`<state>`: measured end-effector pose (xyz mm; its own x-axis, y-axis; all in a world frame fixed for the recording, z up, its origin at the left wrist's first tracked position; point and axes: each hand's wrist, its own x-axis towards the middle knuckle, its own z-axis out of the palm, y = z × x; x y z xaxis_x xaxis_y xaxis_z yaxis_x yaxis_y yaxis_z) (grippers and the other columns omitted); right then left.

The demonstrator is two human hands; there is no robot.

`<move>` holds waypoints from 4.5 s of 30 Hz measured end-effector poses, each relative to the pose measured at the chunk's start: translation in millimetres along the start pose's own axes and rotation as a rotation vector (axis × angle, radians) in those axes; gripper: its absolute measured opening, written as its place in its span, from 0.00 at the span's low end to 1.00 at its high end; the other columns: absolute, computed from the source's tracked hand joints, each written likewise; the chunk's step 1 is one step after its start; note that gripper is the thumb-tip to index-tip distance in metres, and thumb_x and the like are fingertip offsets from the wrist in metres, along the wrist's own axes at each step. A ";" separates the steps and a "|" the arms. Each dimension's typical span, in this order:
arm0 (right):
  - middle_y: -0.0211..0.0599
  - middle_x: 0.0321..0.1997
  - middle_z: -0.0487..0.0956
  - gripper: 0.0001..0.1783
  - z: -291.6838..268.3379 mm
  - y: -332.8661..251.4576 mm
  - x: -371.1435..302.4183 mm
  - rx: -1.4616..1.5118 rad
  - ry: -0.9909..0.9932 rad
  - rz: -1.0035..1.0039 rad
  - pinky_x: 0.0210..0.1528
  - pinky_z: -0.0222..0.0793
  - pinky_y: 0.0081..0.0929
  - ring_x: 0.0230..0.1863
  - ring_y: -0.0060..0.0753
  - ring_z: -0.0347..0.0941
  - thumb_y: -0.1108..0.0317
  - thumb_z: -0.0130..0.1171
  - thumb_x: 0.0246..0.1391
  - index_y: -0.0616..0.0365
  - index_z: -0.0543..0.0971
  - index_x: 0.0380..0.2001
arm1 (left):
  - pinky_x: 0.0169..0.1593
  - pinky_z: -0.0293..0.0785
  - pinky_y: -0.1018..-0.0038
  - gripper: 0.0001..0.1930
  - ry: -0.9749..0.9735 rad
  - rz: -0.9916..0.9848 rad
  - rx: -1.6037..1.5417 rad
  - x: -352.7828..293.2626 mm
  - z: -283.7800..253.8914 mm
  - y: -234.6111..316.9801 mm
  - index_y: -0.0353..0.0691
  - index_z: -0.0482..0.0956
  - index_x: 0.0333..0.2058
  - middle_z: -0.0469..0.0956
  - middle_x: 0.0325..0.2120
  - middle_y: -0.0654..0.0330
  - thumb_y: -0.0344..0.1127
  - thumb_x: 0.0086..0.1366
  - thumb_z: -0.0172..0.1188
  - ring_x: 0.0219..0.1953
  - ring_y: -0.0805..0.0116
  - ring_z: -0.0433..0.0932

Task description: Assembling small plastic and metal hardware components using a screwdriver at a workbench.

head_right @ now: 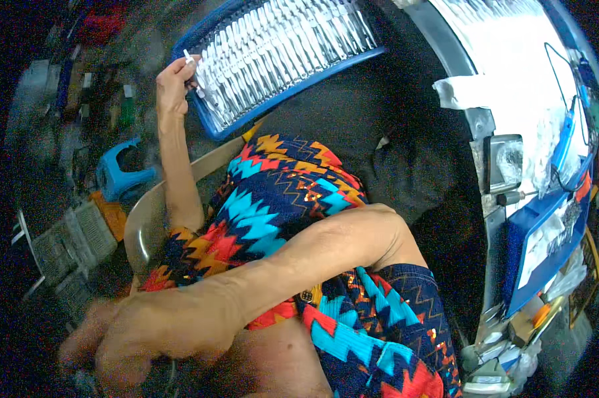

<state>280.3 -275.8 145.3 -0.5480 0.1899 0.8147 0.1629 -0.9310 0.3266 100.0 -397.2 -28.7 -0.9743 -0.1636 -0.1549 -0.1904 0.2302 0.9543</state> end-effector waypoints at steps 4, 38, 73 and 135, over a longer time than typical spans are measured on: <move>0.58 0.50 0.69 0.26 -8.3 -25.7 -29.6 -0.193 0.192 0.045 0.47 0.67 0.38 0.48 0.50 0.68 0.55 0.60 0.47 0.63 0.71 0.43 | 0.16 0.61 0.81 0.08 0.090 -0.099 0.083 10.3 -4.4 -19.0 0.30 0.75 0.30 0.71 0.16 0.63 0.22 0.48 0.58 0.15 0.79 0.68; 0.35 0.20 0.68 0.16 -52.5 -241.2 -149.2 -0.621 1.306 0.745 0.18 0.58 0.15 0.18 0.21 0.63 0.68 0.55 0.46 0.65 0.70 0.39 | 0.17 0.70 0.72 0.03 -0.106 0.484 0.587 56.4 -49.3 -128.1 0.33 0.72 0.24 0.71 0.12 0.59 0.25 0.48 0.55 0.16 0.66 0.76; 0.32 0.21 0.72 0.11 -32.4 -256.8 -176.3 -0.962 1.378 0.613 0.19 0.60 0.14 0.20 0.17 0.66 0.72 0.56 0.50 0.65 0.71 0.36 | 0.39 0.67 0.62 0.07 -0.637 1.431 0.526 36.9 373.0 120.2 0.40 0.72 0.29 0.72 0.29 0.55 0.24 0.48 0.56 0.36 0.55 0.71; 0.31 0.34 0.75 0.17 44.0 -264.2 -70.6 -2.280 1.518 0.372 0.36 0.65 0.15 0.34 0.17 0.68 0.71 0.55 0.50 0.62 0.73 0.44 | 0.18 0.57 0.86 0.10 -1.177 0.258 0.026 -107.3 291.9 61.6 0.33 0.73 0.32 0.70 0.16 0.68 0.34 0.65 0.46 0.15 0.85 0.62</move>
<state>312.0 -29.5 22.6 -0.6859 0.7106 -0.1567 0.3172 0.0981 -0.9433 157.7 -85.4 -27.9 -0.4943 0.8621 -0.1112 0.0375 0.1489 0.9881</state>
